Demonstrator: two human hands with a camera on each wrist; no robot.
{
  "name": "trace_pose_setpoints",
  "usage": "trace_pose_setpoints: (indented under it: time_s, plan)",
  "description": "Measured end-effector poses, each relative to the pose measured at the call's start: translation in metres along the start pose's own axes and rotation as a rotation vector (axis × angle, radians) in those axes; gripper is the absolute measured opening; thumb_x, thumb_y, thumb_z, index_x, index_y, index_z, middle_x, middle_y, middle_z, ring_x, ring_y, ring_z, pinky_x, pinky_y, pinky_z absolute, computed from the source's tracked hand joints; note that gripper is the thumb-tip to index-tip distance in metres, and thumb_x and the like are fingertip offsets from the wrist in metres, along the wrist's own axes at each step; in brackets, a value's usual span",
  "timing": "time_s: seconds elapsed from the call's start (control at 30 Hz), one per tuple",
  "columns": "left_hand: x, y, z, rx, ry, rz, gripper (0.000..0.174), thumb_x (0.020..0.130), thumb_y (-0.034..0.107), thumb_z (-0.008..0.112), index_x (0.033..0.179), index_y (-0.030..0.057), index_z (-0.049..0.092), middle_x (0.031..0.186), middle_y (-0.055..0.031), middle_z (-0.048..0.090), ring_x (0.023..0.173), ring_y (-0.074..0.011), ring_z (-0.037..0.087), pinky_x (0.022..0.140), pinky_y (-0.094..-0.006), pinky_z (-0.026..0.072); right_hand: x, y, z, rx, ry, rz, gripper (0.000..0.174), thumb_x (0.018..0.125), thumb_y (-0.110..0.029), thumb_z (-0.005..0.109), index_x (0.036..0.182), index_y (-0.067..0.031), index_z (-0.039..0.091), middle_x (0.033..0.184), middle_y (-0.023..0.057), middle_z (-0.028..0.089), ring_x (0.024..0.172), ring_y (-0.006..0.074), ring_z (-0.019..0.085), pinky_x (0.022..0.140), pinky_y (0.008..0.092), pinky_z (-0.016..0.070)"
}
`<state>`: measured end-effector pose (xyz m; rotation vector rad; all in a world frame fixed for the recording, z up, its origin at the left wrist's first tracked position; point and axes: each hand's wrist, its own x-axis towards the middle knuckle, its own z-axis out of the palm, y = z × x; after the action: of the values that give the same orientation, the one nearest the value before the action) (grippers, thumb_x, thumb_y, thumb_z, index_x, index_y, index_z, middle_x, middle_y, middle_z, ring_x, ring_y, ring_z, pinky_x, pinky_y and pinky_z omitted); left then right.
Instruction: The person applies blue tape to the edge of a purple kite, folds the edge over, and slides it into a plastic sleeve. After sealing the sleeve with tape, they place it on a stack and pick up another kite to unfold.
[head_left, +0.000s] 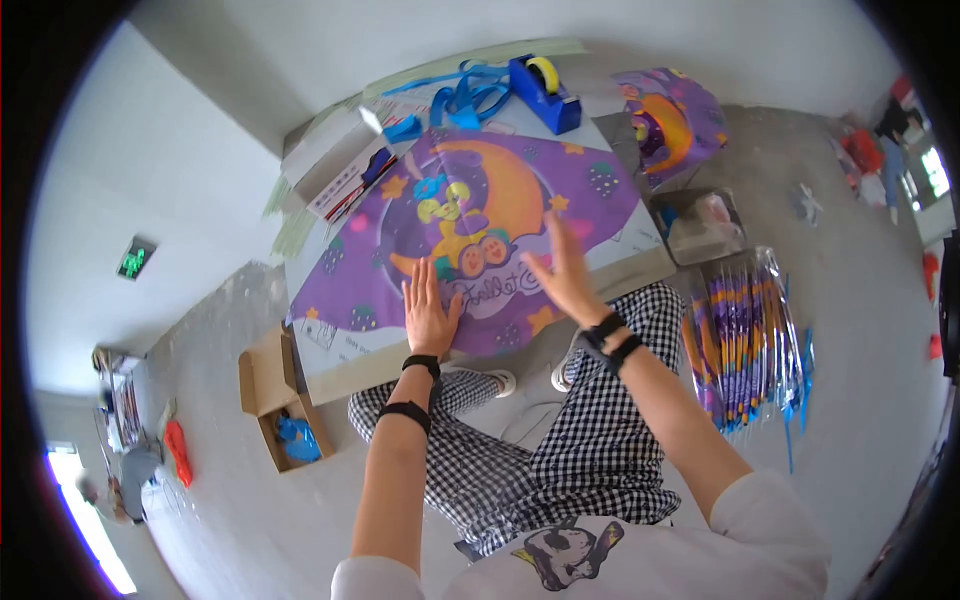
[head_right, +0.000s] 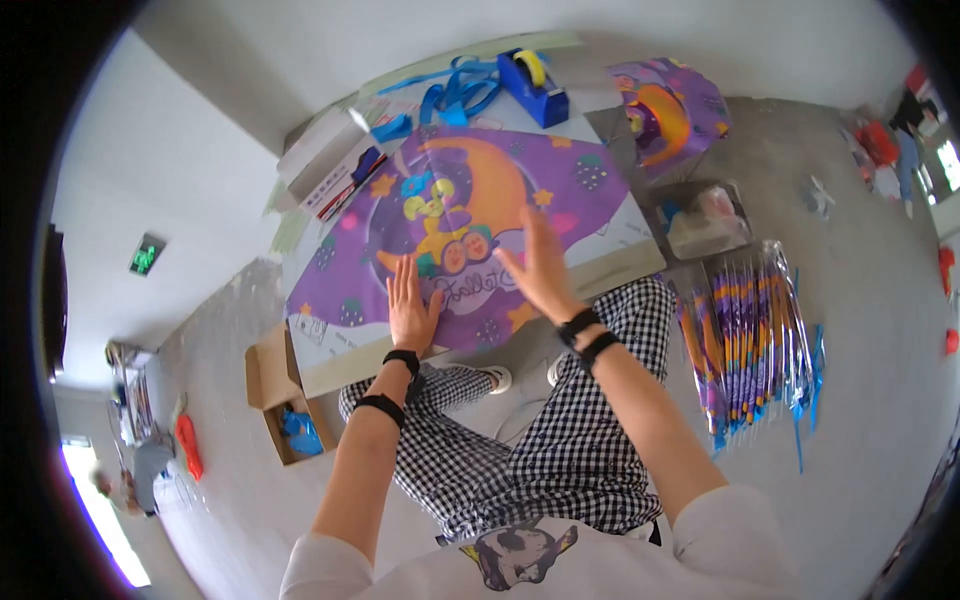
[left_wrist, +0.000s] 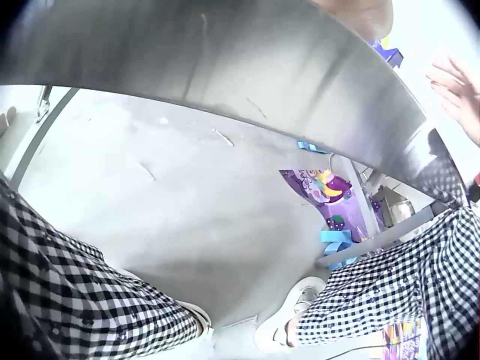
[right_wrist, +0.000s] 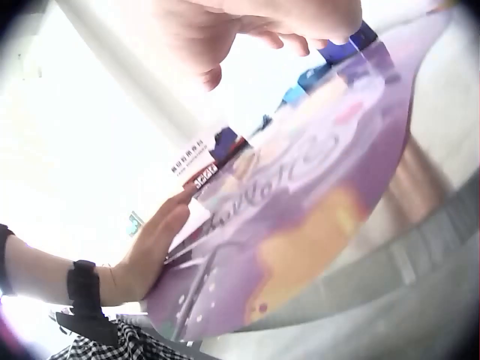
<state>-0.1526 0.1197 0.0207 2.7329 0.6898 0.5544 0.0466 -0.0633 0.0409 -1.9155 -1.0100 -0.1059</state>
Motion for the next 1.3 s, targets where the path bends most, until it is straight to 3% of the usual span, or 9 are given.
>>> trace_pose_setpoints:
  time_s: [0.07,0.13,0.23,0.4,0.53,0.67,0.93,1.03,1.3]
  plan:
    - [0.001,0.001,-0.002,-0.034,0.013,0.009,0.075,0.093,0.033,0.06,0.153,0.002,0.027,0.159,-0.0167,0.03,0.149,-0.0311,0.024,0.122,-0.0493,0.017,-0.006,-0.001,-0.032,-0.045,0.113,-0.094,0.072,0.091,-0.028,0.072,0.145,0.0035,0.035,0.141,0.0282,0.047,0.129,0.0425,0.047,0.108,0.0477,0.0384]
    - [-0.001,-0.002,-0.002,-0.091,0.028,0.008,0.075,0.093,0.031,0.062,0.153,0.0014,0.027,0.16,-0.0168,0.029,0.149,-0.0317,0.025,0.122,-0.0498,0.0171,-0.018,0.003,-0.046,-0.054,0.052,0.037,0.07,0.092,-0.027,0.07,0.145,0.0047,0.036,0.141,0.028,0.047,0.13,0.0422,0.046,0.109,0.0476,0.0378]
    - [0.0,-0.013,-0.003,-0.178,0.263,-0.026,0.063,0.091,0.026,0.064,0.146,0.004,0.04,0.147,-0.0193,0.045,0.139,-0.0361,0.04,0.116,-0.0484,0.0312,-0.036,0.01,-0.042,-0.042,0.038,0.081,0.062,0.096,-0.026,0.065,0.144,0.0028,0.037,0.143,0.0264,0.044,0.134,0.0407,0.043,0.112,0.0479,0.0346]
    - [0.023,-0.096,-0.064,-0.062,0.322,-0.219,0.023,0.086,0.018,0.064,0.108,0.0097,0.067,0.104,-0.0141,0.065,0.097,-0.0352,0.063,0.082,-0.0457,0.0524,-0.043,0.041,-0.012,-0.343,0.139,-0.018,0.052,0.102,-0.027,0.055,0.144,-0.0015,0.038,0.147,0.02,0.043,0.14,0.0381,0.037,0.117,0.0504,0.0289]
    - [0.041,-0.206,-0.108,0.133,0.221,-0.402,0.022,0.084,0.017,0.064,0.105,0.0116,0.069,0.106,-0.0127,0.064,0.092,-0.0336,0.065,0.081,-0.0441,0.053,-0.042,0.043,0.0,-0.363,0.204,0.042,0.05,0.099,-0.023,0.057,0.141,-0.0019,0.04,0.146,0.0182,0.046,0.139,0.0376,0.039,0.118,0.0516,0.0279]
    - [0.071,-0.255,-0.122,0.176,0.117,-0.507,0.02,0.085,0.022,0.066,0.101,0.0108,0.072,0.103,-0.0107,0.07,0.095,-0.031,0.067,0.08,-0.0424,0.0531,-0.042,0.041,-0.001,-0.484,0.14,0.041,0.049,0.1,-0.024,0.055,0.141,-0.0031,0.041,0.146,0.0156,0.046,0.14,0.0344,0.039,0.118,0.0496,0.0298]
    - [0.142,-0.272,-0.071,-0.007,0.115,-0.618,0.026,0.08,0.031,0.074,0.091,0.0073,0.075,0.09,-0.0123,0.074,0.088,-0.0295,0.071,0.08,-0.0396,0.054,-0.041,0.035,-0.005,-0.544,0.086,0.085,0.041,0.099,-0.023,0.055,0.134,-0.0039,0.047,0.144,0.0142,0.049,0.136,0.0328,0.044,0.116,0.0491,0.0328]
    - [0.151,-0.276,-0.066,-0.038,-0.086,-0.674,0.028,0.08,0.031,0.072,0.086,0.0045,0.075,0.089,-0.016,0.074,0.09,-0.0333,0.07,0.082,-0.0417,0.0536,-0.041,0.032,-0.006,-0.558,0.072,0.089,0.039,0.099,-0.023,0.055,0.132,-0.0042,0.048,0.143,0.0138,0.05,0.135,0.0326,0.045,0.116,0.0495,0.0331]
    - [0.15,-0.294,-0.065,0.203,-0.064,-0.538,0.025,0.083,0.025,0.067,0.088,0.0022,0.076,0.093,-0.0221,0.072,0.094,-0.0399,0.068,0.085,-0.0465,0.0522,-0.04,0.03,-0.006,-0.565,0.075,0.077,0.033,0.098,-0.023,0.056,0.125,-0.0039,0.051,0.139,0.0147,0.053,0.13,0.0338,0.05,0.115,0.0506,0.0338]
